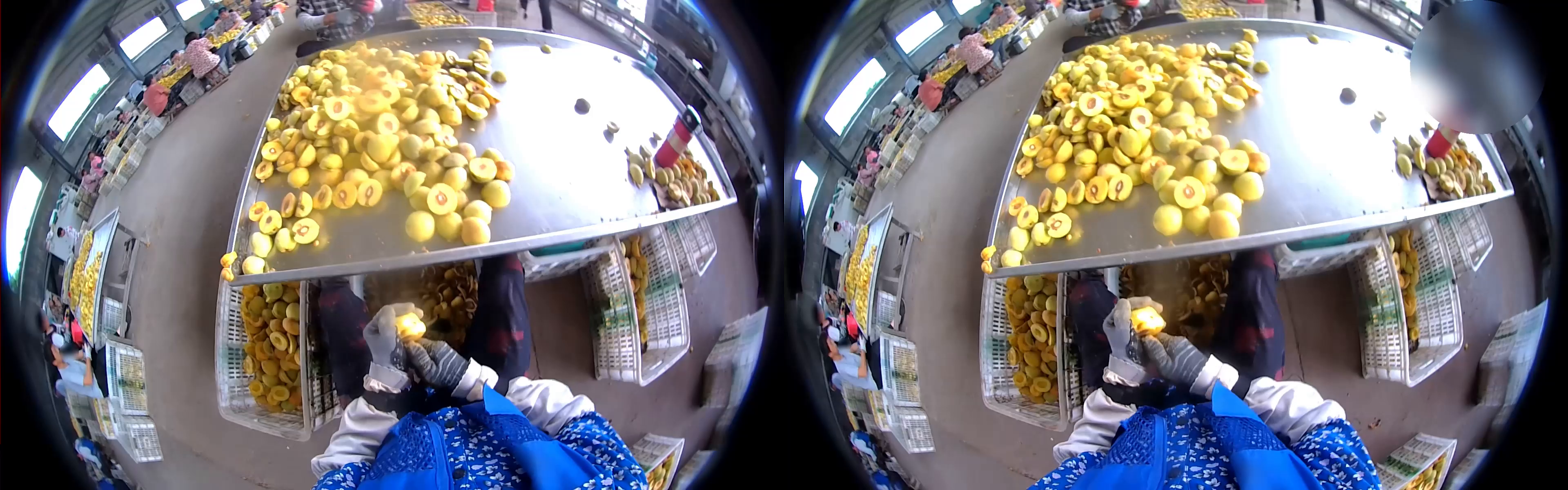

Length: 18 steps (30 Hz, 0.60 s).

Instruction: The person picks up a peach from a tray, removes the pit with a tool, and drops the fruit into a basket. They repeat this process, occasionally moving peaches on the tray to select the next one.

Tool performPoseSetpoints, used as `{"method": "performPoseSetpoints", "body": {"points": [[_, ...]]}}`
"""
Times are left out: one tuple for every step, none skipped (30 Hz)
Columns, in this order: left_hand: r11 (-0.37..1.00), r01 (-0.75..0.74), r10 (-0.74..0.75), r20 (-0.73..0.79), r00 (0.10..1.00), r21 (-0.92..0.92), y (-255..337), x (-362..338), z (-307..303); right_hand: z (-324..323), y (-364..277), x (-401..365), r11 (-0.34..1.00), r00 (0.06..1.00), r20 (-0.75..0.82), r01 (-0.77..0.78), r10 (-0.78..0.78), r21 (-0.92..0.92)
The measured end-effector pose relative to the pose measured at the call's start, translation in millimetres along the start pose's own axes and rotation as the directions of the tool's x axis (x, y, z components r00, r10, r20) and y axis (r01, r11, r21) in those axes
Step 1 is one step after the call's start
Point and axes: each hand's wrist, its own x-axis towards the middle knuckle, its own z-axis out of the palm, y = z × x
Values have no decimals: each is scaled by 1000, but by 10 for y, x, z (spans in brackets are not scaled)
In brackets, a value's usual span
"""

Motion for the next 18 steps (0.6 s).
{"method": "performPoseSetpoints", "body": {"points": [[1000,5,-6,-18,1000,-24,5,4,-40,30,2,39,995,1000,4,-29,30,-98],[996,45,-48,-30,998,-72,-1,18,-95,64,39,72,980,1000,0,21,-21,-197],[989,90,-95,-37,995,-115,-1,37,-143,64,-37,114,973,1000,20,-3,8,-231],[981,112,-123,-64,990,-157,27,47,-157,52,-157,131,964,998,35,-32,43,-262],[970,138,-159,-92,983,-201,57,34,-149,60,-209,119,953,995,48,-68,86,-294],[954,165,-200,-121,972,-249,82,7,-131,94,-175,161,930,999,34,-1,14,-369],[966,158,-184,-116,976,-204,149,0,-109,84,-170,178,934,997,67,52,-30,-352],[996,59,-67,-124,990,-69,171,5,-91,68,-195,178,964,997,76,36,-16,-264],[997,-42,50,-116,992,67,179,17,-82,45,-281,181,985,996,85,18,-3,-173],[1000,22,-24,-102,995,-19,146,58,-140,8,-335,190,989,972,199,-142,129,52],[990,97,-105,-84,991,-102,101,72,-209,-89,-228,240,999,963,269,-1,10,-33],[999,2,0,-48,999,51,157,51,-157,-188,-122,293,984,936,335,150,-110,-96],[997,69,-69,-10,998,34,181,64,-156,-202,-156,276,999,932,361,-31,24,12],[996,62,-65,36,997,68,191,88,-161,-216,-189,258,968,911,380,-221,161,120],[994,47,-56,85,995,101,203,117,-174,-229,-223,239,893,873,392,-395,291,214],[992,81,-95,154,983,94,211,158,-215,-224,-101,254,853,868,397,-429,298,297],[995,75,-86,192,978,61,233,154,-184,-218,-102,255,841,875,398,-419,274,341],[997,69,-74,232,970,30,286,145,-140,-213,-105,257,827,882,400,-409,250,385]]}}
